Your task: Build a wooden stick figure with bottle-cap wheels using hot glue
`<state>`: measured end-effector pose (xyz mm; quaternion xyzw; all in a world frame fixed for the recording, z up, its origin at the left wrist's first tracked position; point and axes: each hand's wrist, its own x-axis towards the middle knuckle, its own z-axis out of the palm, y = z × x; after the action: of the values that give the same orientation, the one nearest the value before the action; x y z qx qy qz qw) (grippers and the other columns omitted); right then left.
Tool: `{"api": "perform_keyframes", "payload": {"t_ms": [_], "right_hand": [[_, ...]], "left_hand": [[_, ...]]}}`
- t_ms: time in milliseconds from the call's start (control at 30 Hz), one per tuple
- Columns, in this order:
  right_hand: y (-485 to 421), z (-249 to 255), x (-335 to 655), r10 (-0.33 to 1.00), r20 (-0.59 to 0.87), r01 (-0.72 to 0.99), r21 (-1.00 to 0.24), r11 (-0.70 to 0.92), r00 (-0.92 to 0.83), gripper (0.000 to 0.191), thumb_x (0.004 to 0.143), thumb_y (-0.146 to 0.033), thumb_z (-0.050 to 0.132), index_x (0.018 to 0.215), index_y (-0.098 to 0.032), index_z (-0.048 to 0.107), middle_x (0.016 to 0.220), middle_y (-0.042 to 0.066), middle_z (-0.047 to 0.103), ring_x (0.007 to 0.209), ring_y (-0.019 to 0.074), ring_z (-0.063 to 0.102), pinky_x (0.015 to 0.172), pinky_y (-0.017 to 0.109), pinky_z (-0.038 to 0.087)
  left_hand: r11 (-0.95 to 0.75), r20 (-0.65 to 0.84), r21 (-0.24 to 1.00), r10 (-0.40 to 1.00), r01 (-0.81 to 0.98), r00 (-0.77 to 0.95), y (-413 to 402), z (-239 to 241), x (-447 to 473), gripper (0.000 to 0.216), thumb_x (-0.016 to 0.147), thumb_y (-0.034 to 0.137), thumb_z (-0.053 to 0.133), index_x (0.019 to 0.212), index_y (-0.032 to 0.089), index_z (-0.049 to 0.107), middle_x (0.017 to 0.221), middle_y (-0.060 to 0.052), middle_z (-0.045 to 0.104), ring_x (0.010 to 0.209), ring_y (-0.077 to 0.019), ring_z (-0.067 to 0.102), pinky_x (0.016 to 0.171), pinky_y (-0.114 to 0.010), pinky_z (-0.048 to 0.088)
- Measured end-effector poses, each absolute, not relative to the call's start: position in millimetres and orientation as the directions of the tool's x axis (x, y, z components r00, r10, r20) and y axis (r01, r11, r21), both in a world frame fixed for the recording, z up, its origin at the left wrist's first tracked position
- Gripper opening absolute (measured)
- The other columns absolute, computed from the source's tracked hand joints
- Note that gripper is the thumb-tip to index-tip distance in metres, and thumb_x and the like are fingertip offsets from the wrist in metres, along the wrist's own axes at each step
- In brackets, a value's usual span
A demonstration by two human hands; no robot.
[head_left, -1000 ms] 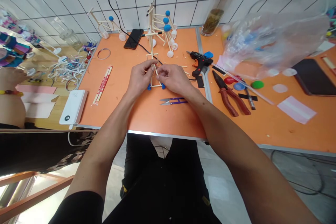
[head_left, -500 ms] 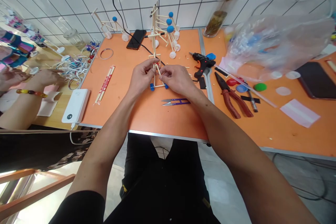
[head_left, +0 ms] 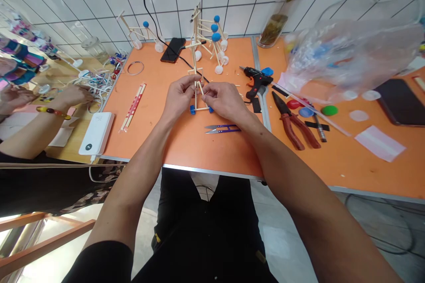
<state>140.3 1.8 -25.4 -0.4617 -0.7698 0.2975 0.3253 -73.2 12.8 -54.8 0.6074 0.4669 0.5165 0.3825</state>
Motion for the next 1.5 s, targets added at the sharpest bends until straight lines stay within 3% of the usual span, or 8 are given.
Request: {"api": "perform_keyframes", "payload": {"t_ms": [167, 467, 800, 1267, 1500], "right_hand": [[2.0, -26.0, 138.5, 0.907, 0.216, 0.51, -0.768, 0.387, -0.362, 0.016, 0.1, -0.018, 0.074, 0.104, -0.022, 0.09, 0.079, 0.0, 0.08, 0.075, 0.0219, 0.07, 0.077, 0.036, 0.046], [1.5, -25.4, 137.8, 0.908, 0.236, 0.523, -0.755, 0.396, -0.347, 0.016, 0.099, -0.018, 0.074, 0.099, -0.021, 0.089, 0.083, 0.002, 0.082, 0.08, 0.0228, 0.071, 0.079, 0.036, 0.045], [0.7, -23.0, 137.5, 0.904, 0.244, 0.521, -0.752, 0.405, -0.351, 0.015, 0.1, -0.017, 0.073, 0.101, -0.019, 0.089, 0.086, 0.003, 0.082, 0.08, 0.0216, 0.068, 0.081, 0.036, 0.045], [2.0, -25.8, 137.8, 0.895, 0.259, 0.498, -0.758, 0.421, -0.363, 0.014, 0.101, -0.018, 0.072, 0.097, -0.019, 0.085, 0.077, 0.001, 0.074, 0.074, 0.0202, 0.063, 0.079, 0.036, 0.043], [1.1, -24.8, 137.0, 0.9, 0.251, 0.507, -0.757, 0.412, -0.357, 0.014, 0.101, -0.017, 0.072, 0.096, -0.02, 0.084, 0.076, 0.0, 0.074, 0.073, 0.0202, 0.063, 0.078, 0.036, 0.042]], "left_hand": [[-0.288, 0.29, 0.943, 0.957, 0.167, 0.016, 12.2, -56.0, -72.7, 0.019, 0.11, 0.027, 0.085, 0.128, 0.025, 0.089, 0.127, -0.01, 0.095, 0.12, -0.0321, 0.092, 0.107, -0.05, 0.077], [-0.318, 0.326, 0.919, 0.945, 0.234, 0.002, 13.7, -57.9, -72.6, 0.025, 0.11, 0.04, 0.086, 0.129, 0.025, 0.09, 0.122, -0.01, 0.096, 0.101, -0.0289, 0.094, 0.093, -0.045, 0.079], [-0.304, 0.303, 0.952, 0.953, 0.034, 0.015, 11.5, -57.4, -71.4, 0.021, 0.105, 0.029, 0.088, 0.125, 0.024, 0.091, 0.126, -0.01, 0.096, 0.109, -0.0284, 0.093, 0.095, -0.04, 0.077], [-0.291, 0.291, 0.957, 0.957, -0.005, 0.005, 9.5, -55.0, -71.0, 0.018, 0.106, 0.022, 0.089, 0.124, 0.023, 0.092, 0.123, -0.009, 0.096, 0.105, -0.0266, 0.094, 0.094, -0.039, 0.077], [-0.301, 0.301, 0.954, 0.954, -0.014, 0.01, 8.5, -54.0, -69.6, 0.015, 0.106, 0.023, 0.089, 0.121, 0.023, 0.092, 0.123, -0.01, 0.096, 0.115, -0.0304, 0.094, 0.098, -0.042, 0.078]]}}
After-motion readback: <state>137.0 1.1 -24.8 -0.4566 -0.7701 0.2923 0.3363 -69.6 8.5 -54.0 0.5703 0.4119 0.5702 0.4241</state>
